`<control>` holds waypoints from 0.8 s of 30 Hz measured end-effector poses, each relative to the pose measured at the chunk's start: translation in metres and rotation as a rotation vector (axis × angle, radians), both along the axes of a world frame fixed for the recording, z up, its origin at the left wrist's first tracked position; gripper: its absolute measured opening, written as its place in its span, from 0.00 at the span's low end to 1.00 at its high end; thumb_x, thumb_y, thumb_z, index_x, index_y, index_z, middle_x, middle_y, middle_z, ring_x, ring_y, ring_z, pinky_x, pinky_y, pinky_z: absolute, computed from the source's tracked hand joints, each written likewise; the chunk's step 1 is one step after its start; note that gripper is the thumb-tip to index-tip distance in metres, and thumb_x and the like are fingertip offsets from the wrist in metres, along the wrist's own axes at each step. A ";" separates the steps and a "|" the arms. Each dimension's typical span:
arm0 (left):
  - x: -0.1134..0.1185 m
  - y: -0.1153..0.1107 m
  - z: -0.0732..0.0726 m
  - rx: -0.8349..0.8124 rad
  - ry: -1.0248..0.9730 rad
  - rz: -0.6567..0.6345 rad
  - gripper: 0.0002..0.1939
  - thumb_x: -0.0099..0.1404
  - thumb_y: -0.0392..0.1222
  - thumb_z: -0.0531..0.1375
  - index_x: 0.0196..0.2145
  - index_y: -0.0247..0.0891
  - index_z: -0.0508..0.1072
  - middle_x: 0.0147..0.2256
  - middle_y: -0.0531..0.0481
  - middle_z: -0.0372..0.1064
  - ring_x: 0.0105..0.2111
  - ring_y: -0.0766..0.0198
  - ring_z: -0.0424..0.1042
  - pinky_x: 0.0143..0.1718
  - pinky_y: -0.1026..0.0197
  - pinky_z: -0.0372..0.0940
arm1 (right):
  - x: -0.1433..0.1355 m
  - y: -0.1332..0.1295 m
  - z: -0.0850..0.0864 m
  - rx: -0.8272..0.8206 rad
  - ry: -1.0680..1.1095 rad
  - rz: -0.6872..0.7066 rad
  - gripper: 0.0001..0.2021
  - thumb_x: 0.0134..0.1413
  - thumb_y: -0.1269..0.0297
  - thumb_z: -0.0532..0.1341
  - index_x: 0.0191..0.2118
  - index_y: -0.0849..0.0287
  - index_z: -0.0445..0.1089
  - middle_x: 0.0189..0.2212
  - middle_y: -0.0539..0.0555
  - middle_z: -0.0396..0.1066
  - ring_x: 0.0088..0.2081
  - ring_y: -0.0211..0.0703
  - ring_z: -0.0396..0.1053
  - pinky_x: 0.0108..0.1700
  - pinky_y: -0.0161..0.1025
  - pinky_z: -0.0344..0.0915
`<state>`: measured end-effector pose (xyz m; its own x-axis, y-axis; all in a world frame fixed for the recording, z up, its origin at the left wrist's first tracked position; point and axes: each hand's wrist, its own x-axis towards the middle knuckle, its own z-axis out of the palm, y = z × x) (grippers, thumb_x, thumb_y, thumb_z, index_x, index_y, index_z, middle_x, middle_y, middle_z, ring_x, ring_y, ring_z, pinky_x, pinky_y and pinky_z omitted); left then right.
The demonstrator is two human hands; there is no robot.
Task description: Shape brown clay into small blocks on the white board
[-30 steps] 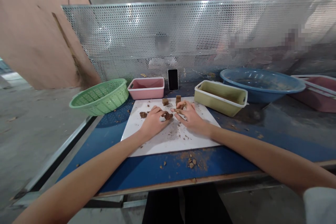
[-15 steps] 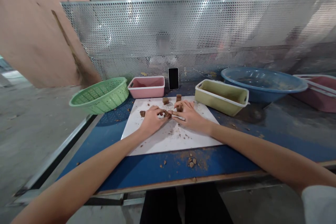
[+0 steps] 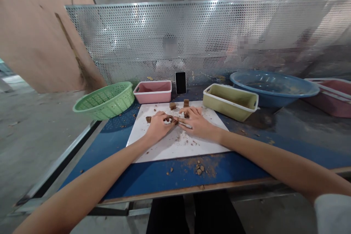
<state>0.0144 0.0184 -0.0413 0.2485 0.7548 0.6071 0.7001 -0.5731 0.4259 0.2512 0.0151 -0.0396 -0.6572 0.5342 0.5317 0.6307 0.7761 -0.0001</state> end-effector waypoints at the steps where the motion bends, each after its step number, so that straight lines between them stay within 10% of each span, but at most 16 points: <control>1: 0.000 0.000 0.000 -0.002 0.003 0.001 0.08 0.65 0.48 0.71 0.33 0.41 0.83 0.29 0.50 0.73 0.33 0.59 0.71 0.40 0.56 0.66 | 0.000 -0.001 0.001 -0.004 0.005 -0.012 0.19 0.75 0.53 0.56 0.64 0.46 0.74 0.64 0.60 0.64 0.63 0.61 0.59 0.63 0.62 0.58; 24: 0.001 0.000 0.000 0.000 0.002 0.005 0.10 0.65 0.51 0.71 0.33 0.42 0.84 0.29 0.50 0.73 0.33 0.59 0.72 0.39 0.55 0.67 | 0.001 -0.011 0.010 -0.026 0.047 -0.053 0.19 0.74 0.58 0.56 0.64 0.51 0.73 0.61 0.63 0.65 0.61 0.61 0.61 0.63 0.63 0.58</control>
<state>0.0149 0.0182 -0.0409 0.2460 0.7561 0.6064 0.7034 -0.5697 0.4250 0.2520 0.0044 -0.0299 -0.6025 0.5817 0.5464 0.6697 0.7409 -0.0503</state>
